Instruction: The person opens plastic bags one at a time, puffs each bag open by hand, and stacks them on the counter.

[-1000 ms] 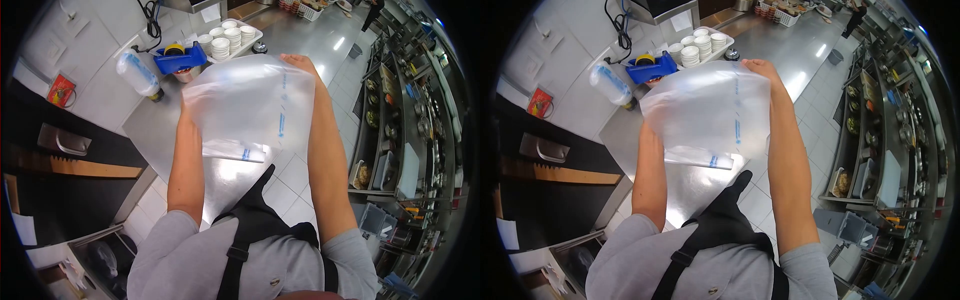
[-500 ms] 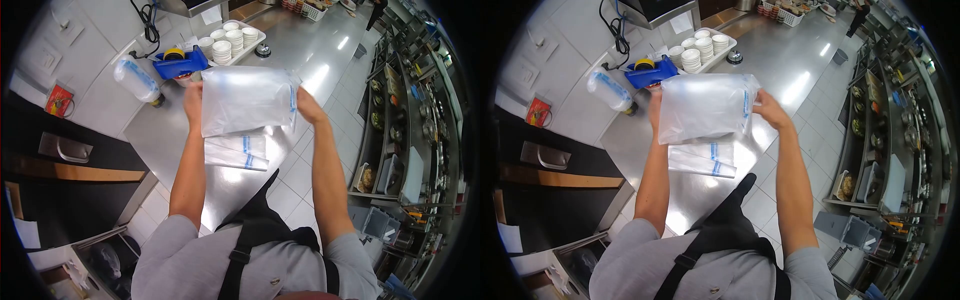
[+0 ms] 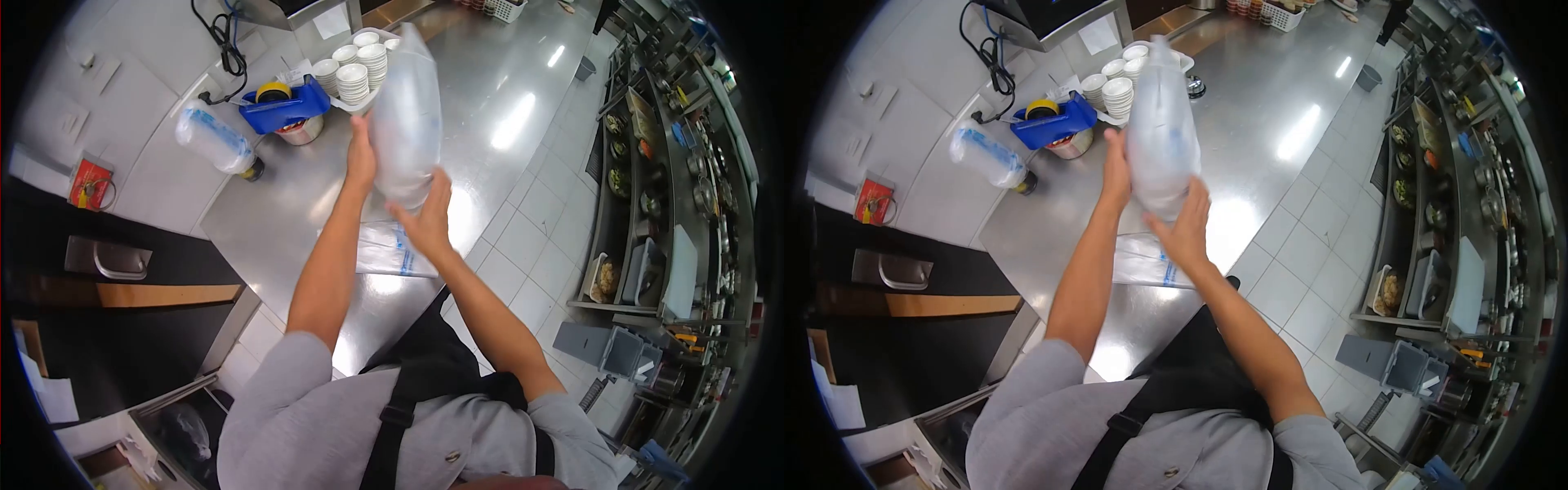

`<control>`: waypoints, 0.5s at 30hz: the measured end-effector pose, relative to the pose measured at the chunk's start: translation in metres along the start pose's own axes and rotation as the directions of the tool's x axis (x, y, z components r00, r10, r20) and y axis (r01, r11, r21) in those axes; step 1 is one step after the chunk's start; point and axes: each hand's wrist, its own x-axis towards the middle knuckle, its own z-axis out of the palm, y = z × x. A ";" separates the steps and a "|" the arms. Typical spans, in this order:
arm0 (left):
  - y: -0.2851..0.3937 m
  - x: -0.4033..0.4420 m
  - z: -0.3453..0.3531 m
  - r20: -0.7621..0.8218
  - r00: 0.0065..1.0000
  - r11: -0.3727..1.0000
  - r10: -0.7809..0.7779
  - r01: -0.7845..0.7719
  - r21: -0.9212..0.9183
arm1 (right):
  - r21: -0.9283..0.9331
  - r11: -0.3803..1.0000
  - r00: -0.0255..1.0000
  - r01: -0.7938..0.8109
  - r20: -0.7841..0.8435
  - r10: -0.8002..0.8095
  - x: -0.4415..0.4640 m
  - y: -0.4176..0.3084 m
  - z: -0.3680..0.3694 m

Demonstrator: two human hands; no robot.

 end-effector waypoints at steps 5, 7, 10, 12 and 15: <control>0.045 -0.055 -0.032 0.113 0.983 0.898 0.142 -0.080 -0.433 | 0.168 0.946 0.933 -0.277 0.284 0.222 0.032 0.013 -0.079; 0.065 -0.060 -0.036 0.119 0.951 0.895 0.284 -0.219 -0.388 | 0.336 0.933 0.983 -0.126 0.165 0.074 0.088 0.005 -0.096; 0.084 -0.064 -0.012 0.146 0.946 0.952 0.288 -0.266 -0.154 | 0.616 0.781 0.969 -0.099 0.239 -0.066 0.155 0.003 -0.084; 0.049 -0.057 -0.011 0.116 0.986 0.992 0.120 -0.114 -0.056 | 0.572 0.785 0.929 -0.239 0.369 0.015 0.158 0.014 -0.050; 0.019 -0.057 -0.016 0.140 0.990 1.000 0.007 -0.009 0.010 | 0.513 0.759 0.837 -0.401 0.542 0.076 0.138 0.036 -0.033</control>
